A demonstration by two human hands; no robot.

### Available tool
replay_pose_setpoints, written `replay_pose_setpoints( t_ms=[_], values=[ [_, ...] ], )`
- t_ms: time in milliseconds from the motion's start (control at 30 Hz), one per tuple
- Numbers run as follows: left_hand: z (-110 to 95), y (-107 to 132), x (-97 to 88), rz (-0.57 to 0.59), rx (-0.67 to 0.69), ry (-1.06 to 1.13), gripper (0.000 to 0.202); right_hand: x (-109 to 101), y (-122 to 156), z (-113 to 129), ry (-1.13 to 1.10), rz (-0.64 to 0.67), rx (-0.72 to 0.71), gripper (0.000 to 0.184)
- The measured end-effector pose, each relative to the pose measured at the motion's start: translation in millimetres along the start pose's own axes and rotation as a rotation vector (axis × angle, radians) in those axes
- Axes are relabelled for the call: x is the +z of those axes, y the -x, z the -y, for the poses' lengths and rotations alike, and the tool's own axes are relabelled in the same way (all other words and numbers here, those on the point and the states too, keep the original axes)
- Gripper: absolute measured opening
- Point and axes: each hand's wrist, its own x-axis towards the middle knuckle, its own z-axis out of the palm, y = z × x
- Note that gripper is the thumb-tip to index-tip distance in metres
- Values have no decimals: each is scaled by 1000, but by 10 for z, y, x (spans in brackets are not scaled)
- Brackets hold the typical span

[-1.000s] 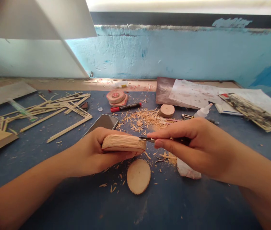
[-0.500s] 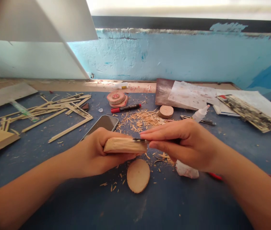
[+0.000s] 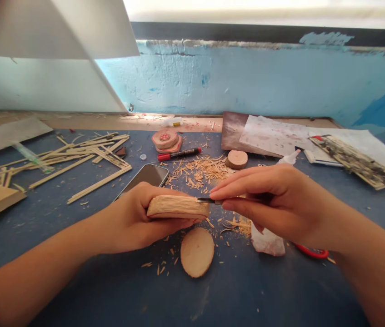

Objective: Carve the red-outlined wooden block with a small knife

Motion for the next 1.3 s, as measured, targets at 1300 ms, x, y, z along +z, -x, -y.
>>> replay_pose_setpoints(
  t_ms=[1300],
  values=[
    [-23, 5, -26, 28, 4, -34, 32, 2, 21, 24, -1, 9, -12, 30]
  ],
)
